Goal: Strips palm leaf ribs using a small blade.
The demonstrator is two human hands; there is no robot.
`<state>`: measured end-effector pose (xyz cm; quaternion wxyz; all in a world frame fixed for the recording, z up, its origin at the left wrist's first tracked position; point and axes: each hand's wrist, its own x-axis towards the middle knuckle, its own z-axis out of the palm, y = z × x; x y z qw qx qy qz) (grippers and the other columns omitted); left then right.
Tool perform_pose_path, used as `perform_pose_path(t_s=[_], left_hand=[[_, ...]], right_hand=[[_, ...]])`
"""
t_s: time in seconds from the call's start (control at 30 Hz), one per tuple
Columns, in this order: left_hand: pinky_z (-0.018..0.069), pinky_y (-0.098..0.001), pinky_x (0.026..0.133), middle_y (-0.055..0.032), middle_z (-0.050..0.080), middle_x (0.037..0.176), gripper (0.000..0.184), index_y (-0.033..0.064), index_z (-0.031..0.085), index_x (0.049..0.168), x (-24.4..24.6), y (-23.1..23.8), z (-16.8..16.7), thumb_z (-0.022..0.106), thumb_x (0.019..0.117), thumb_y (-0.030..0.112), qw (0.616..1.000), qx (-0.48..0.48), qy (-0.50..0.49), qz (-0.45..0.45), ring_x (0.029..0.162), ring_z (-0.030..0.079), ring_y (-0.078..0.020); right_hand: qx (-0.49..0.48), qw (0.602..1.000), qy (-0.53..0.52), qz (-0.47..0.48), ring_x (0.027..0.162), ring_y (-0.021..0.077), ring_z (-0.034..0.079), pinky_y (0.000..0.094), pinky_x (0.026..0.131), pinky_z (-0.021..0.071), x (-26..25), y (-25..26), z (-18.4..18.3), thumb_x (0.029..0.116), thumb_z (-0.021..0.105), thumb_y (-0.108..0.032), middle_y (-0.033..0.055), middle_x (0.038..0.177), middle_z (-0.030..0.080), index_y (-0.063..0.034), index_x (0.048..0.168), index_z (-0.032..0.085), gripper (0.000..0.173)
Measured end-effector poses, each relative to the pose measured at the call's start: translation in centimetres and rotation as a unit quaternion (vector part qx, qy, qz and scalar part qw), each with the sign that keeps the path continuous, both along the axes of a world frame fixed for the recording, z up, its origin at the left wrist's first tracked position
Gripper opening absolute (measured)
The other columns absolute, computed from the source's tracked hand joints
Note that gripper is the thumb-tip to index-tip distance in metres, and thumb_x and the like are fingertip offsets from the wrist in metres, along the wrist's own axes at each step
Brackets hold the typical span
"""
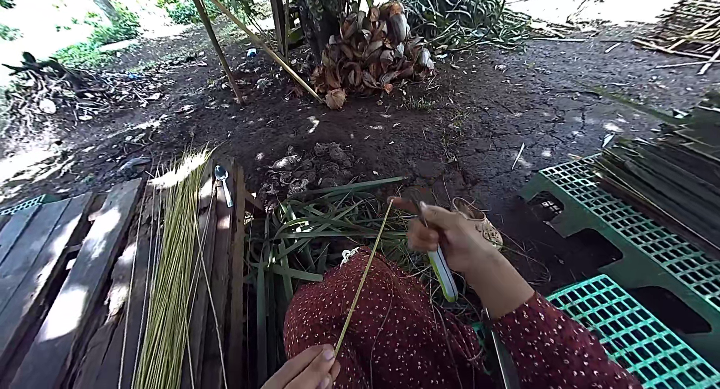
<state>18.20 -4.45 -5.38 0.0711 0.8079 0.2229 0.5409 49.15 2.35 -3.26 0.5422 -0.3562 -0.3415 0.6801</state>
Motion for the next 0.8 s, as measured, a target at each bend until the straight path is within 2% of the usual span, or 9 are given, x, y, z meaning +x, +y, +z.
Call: perform_pose_path(t_s=[0.17, 0.23, 0.4, 0.5, 0.57, 0.6, 0.67, 0.73, 0.8], left_hand=[[0.0568, -0.0186, 0.091, 0.0054, 0.069, 0.111, 0.005, 0.0097, 0.060, 0.097, 0.7, -0.1, -0.2, 0.061, 0.1022, 0.011, 0.990, -0.101, -0.094, -0.044, 0.106, 0.068, -0.0020], [0.0576, -0.0192, 0.090, 0.0088, 0.070, 0.113, 0.003, 0.0124, 0.062, 0.099, 0.8, -0.3, -0.1, 0.063, 0.1014, 0.012, 0.983, -0.125, -0.127, -0.054, 0.106, 0.068, -0.0024], [0.0601, -0.0199, 0.086, 0.0121, 0.071, 0.110, 0.004, 0.0190, 0.065, 0.100, 0.0, -1.1, -0.1, 0.069, 0.0989, 0.018, 0.974, -0.131, -0.187, 0.016, 0.100, 0.071, -0.0041], [0.0595, -0.0176, 0.084, 0.0128, 0.071, 0.105, 0.005, 0.0194, 0.065, 0.097, -0.2, -0.6, 0.0, 0.069, 0.0984, 0.022, 0.973, -0.148, -0.169, 0.060, 0.097, 0.071, -0.0008], [0.0590, -0.0158, 0.083, 0.0105, 0.071, 0.102, 0.007, 0.0167, 0.065, 0.098, 0.2, -0.3, 0.1, 0.068, 0.0988, 0.023, 0.971, -0.185, -0.144, 0.044, 0.096, 0.070, 0.0010], [0.0587, -0.0156, 0.083, 0.0092, 0.071, 0.101, 0.007, 0.0148, 0.066, 0.099, 0.5, -0.1, 0.2, 0.068, 0.0990, 0.022, 0.969, -0.201, -0.141, 0.026, 0.095, 0.069, 0.0012], [0.0585, -0.0163, 0.083, 0.0084, 0.071, 0.100, 0.008, 0.0134, 0.067, 0.101, 1.1, 0.2, 0.6, 0.067, 0.0997, 0.021, 0.963, -0.223, -0.151, -0.005, 0.095, 0.069, 0.0012], [0.0591, -0.0168, 0.083, 0.0099, 0.071, 0.101, 0.009, 0.0159, 0.070, 0.104, 1.5, 0.2, 1.0, 0.065, 0.1004, 0.022, 0.951, -0.247, -0.182, -0.020, 0.095, 0.069, 0.0012], [0.0598, -0.0179, 0.082, 0.0117, 0.072, 0.102, 0.011, 0.0206, 0.072, 0.107, 1.5, 0.3, 1.3, 0.065, 0.1003, 0.024, 0.936, -0.264, -0.232, -0.013, 0.093, 0.070, 0.0002]], right_hand=[[0.052, 0.988, 0.043, 0.141, 0.049, -0.0051, 0.044, 0.0133, 0.052, 0.0410, -3.3, -2.0, 0.3, 0.1067, 0.038, -0.025, -0.0169, 0.057, 0.045, -0.0118, 0.139, 0.055, 0.039], [0.061, 0.996, 0.035, 0.057, 0.049, -0.0049, 0.044, 0.0144, 0.054, 0.0408, -3.3, -1.8, 0.3, 0.1068, 0.039, -0.027, -0.0164, 0.056, 0.046, -0.0116, 0.131, 0.063, 0.038], [0.017, 0.973, -0.004, -0.232, 0.044, -0.0003, 0.042, 0.0180, 0.048, 0.0433, 0.2, 0.7, -0.9, 0.1128, 0.016, -0.030, -0.0133, 0.052, 0.042, -0.0168, 0.125, 0.062, 0.050], [0.128, 0.947, -0.211, -0.204, 0.049, -0.0046, 0.047, 0.0141, 0.052, 0.0447, 0.2, -0.8, -1.3, 0.1088, 0.032, -0.029, -0.0170, 0.058, 0.048, -0.0164, 0.138, 0.053, 0.039], [0.233, 0.867, -0.418, -0.139, 0.053, -0.0092, 0.042, 0.0118, 0.052, 0.0407, -1.1, -2.7, -1.2, 0.1006, 0.052, -0.057, -0.0170, 0.064, 0.047, -0.0100, 0.143, 0.053, 0.063], [0.286, 0.806, -0.501, -0.135, 0.051, -0.0047, 0.039, 0.0159, 0.050, 0.0371, -2.1, -3.4, -1.3, 0.0968, 0.056, -0.061, -0.0109, 0.062, 0.049, -0.0066, 0.137, 0.061, 0.068], [0.355, 0.705, -0.595, -0.148, 0.051, 0.0127, 0.047, 0.0323, 0.054, 0.0397, -3.6, -4.4, -1.5, 0.0979, 0.059, -0.050, 0.0023, 0.061, 0.057, -0.0069, 0.113, 0.075, 0.049], [0.376, 0.668, -0.623, -0.158, 0.055, 0.0185, 0.056, 0.0364, 0.057, 0.0450, -4.2, -4.9, -1.9, 0.0995, 0.057, -0.041, 0.0065, 0.064, 0.064, -0.0076, 0.091, 0.075, 0.038], [0.366, 0.661, -0.635, -0.162, 0.055, 0.0187, 0.055, 0.0356, 0.056, 0.0437, -3.9, -5.2, -2.1, 0.1007, 0.054, -0.040, 0.0064, 0.062, 0.061, -0.0069, 0.084, 0.071, 0.041]])
